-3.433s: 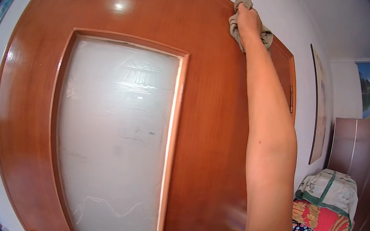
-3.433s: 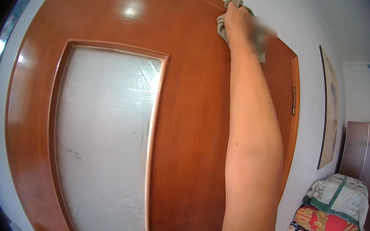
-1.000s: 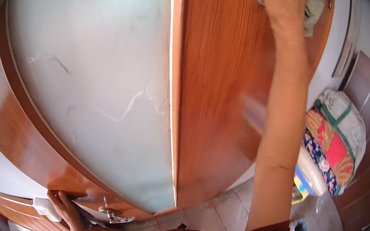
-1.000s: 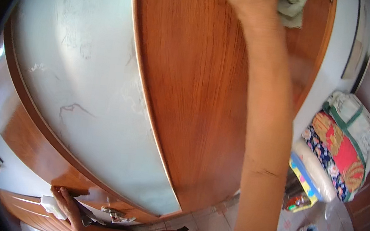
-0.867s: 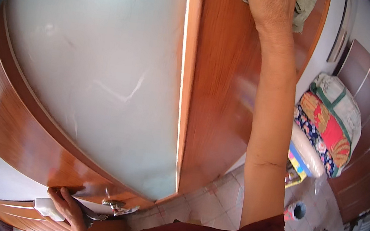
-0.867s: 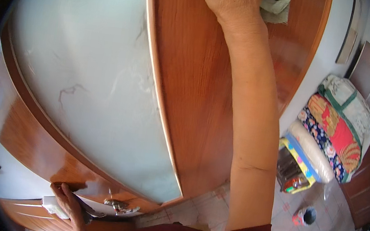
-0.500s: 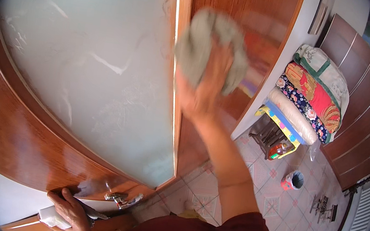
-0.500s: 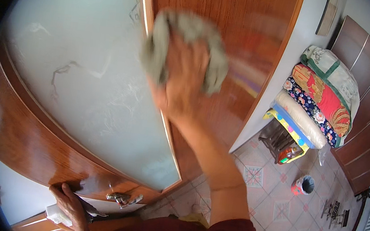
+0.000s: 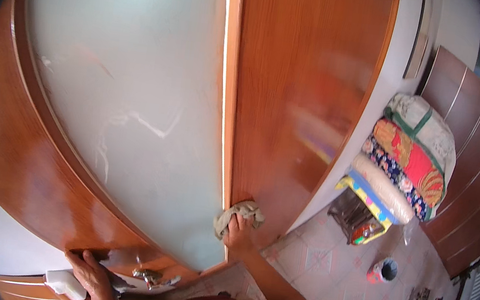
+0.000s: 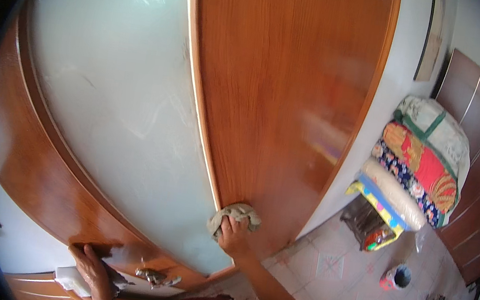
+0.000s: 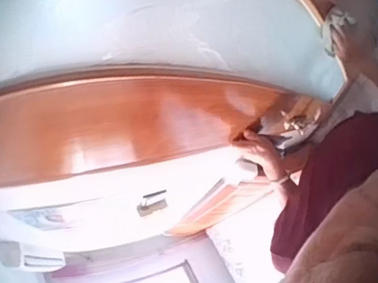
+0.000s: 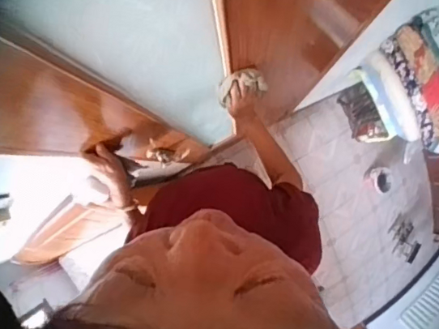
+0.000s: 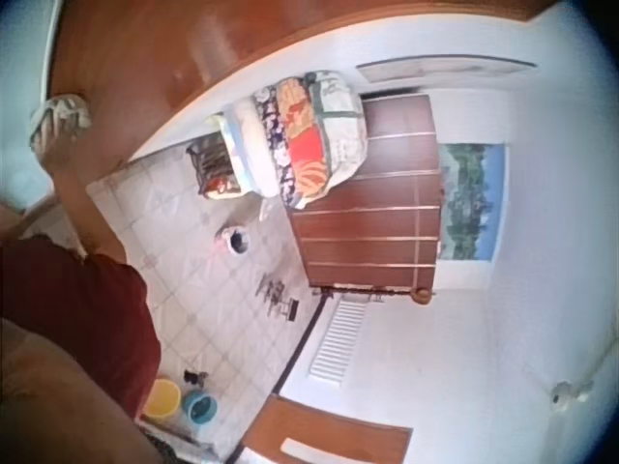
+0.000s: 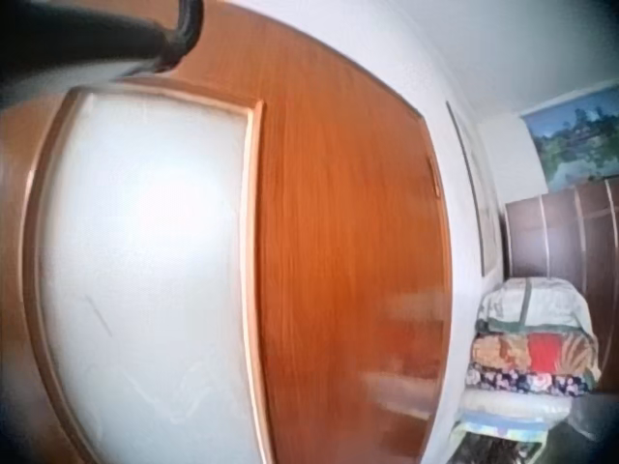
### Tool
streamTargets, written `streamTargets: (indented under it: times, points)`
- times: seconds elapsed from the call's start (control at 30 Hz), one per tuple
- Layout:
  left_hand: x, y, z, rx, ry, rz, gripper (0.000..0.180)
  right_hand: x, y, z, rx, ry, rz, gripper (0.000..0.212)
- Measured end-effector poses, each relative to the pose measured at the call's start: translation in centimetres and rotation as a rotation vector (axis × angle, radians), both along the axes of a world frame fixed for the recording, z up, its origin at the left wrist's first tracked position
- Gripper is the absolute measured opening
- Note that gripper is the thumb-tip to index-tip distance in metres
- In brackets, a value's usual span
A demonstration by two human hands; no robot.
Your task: The person wipes the surface of a wooden door with a cloth, moving methodically from top to bottom and across different sections. The person uses a cloth to wipe the door's surface, including the frame and glass panel, repeatedly covering the same areas.
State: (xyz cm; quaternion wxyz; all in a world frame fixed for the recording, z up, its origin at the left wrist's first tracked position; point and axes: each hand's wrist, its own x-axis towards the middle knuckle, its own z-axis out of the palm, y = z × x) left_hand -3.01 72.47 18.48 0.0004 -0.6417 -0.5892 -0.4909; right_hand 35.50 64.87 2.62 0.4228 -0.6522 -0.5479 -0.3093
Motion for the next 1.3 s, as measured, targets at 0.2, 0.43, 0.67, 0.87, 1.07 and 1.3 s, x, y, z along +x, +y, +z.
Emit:
streamTargets:
  times: [0.2, 0.43, 0.67, 0.87, 1.07, 1.3]
  points:
    - [-1.8, 1.9, -2.8, -0.053, -0.031, -0.008, 0.062, 1.1, 2.1, 10.9, 0.129, -0.151, -0.027, 0.070]
    - [1.0, -0.7, 0.7, -0.053, 0.064, 0.018, 0.068, 1.5, 2.6, 26.6, 0.276, -0.099, 0.060, 0.072]
    - [0.9, -1.3, 1.2, -0.032, -0.055, -0.057, 0.067, 1.9, 2.8, 43.4, 0.435, -0.328, 0.089, 0.075]
    - [0.5, -0.4, 0.4, 0.053, -0.015, -0.102, 0.061, 4.1, 4.4, 56.8, 0.600, -0.418, 0.094, 0.068]
    - [-0.2, 0.4, -1.6, 0.066, -0.089, -0.042, 0.058, 2.3, 3.7, 62.7, 0.513, -0.264, 0.171, 0.070]
    - [-0.6, 1.6, -3.0, 0.071, -0.009, -0.039, 0.066, 3.2, 4.1, 58.9, 0.612, -0.227, 0.022, 0.061]
